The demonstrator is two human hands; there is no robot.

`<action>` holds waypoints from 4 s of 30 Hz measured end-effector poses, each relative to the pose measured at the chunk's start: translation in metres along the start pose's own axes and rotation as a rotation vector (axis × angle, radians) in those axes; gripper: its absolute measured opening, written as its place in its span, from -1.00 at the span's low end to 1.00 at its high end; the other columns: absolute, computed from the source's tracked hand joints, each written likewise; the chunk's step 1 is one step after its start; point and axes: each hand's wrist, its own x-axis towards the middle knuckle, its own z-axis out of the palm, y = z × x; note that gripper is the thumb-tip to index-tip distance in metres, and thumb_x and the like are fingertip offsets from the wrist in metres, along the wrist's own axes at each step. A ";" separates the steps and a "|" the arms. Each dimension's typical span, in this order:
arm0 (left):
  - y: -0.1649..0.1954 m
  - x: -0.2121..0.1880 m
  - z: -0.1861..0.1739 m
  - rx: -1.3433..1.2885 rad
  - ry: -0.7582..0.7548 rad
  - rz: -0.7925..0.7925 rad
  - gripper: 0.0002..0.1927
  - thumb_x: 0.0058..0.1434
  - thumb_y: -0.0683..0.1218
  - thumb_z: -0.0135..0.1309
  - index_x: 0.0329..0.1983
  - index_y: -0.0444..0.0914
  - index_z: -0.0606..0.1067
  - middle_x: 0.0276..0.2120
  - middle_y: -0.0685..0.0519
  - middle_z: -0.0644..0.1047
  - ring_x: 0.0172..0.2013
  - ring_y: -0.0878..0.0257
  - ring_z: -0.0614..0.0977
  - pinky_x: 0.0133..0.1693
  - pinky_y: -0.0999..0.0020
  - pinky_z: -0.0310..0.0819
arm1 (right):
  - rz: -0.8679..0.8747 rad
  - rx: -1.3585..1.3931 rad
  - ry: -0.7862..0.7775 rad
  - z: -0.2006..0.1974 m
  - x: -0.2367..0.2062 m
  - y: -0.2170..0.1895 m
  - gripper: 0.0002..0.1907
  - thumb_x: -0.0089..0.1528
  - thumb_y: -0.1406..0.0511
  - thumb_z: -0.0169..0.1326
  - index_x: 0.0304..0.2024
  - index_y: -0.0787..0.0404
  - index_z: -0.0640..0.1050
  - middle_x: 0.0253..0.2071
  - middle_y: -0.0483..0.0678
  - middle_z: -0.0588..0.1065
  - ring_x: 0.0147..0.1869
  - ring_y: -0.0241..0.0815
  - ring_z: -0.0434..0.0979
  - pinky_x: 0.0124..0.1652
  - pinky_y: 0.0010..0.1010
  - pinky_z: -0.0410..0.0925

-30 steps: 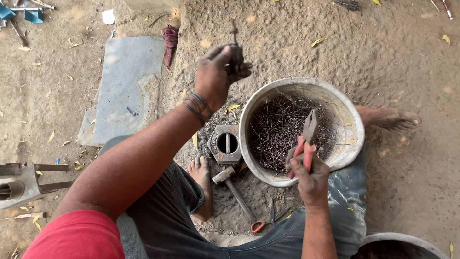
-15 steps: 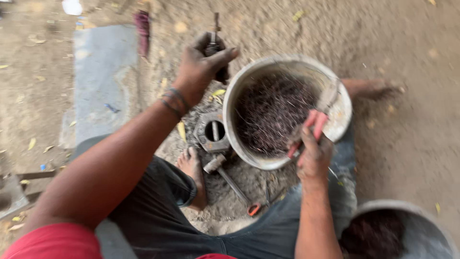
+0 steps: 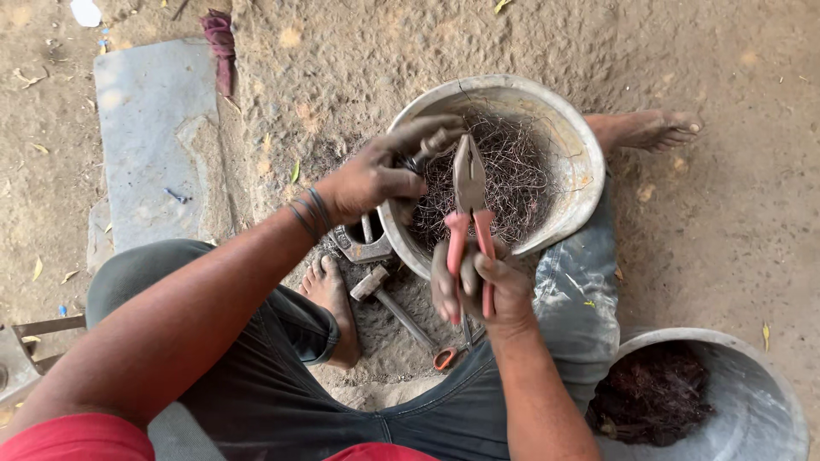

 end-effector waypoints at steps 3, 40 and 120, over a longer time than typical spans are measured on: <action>-0.005 -0.002 0.012 -0.208 -0.171 -0.035 -0.15 0.11 -0.24 0.08 0.53 -0.14 0.19 0.32 -0.14 0.45 -0.34 0.33 0.61 -0.33 0.40 0.63 | 0.042 0.214 -0.155 0.007 -0.002 0.012 -0.69 0.35 0.17 0.12 -0.27 0.32 0.52 -0.38 0.10 0.46 -0.43 -0.06 0.58 -0.44 -0.26 0.50; -0.121 0.127 -0.004 0.869 0.432 -0.044 -0.80 0.19 -0.27 0.09 -0.12 -0.25 0.47 -0.24 -0.01 0.61 -0.24 0.20 0.68 -0.13 0.35 0.69 | 0.539 -1.397 0.634 -0.015 -0.043 -0.075 -0.63 0.18 0.10 0.23 -0.30 0.33 0.63 -0.58 -0.01 0.49 -0.44 -0.26 0.45 -0.37 -0.26 0.38; 0.013 0.051 -0.006 0.007 -0.231 -0.007 -0.25 0.09 -0.28 -0.05 0.45 -0.35 0.28 0.21 -0.06 0.52 0.04 0.25 0.62 0.07 0.28 0.62 | -0.394 -1.669 0.547 -0.006 -0.002 -0.043 -0.77 0.30 0.29 0.21 -0.06 0.32 0.62 0.04 0.03 0.54 -0.02 -0.11 0.67 -0.05 -0.34 0.52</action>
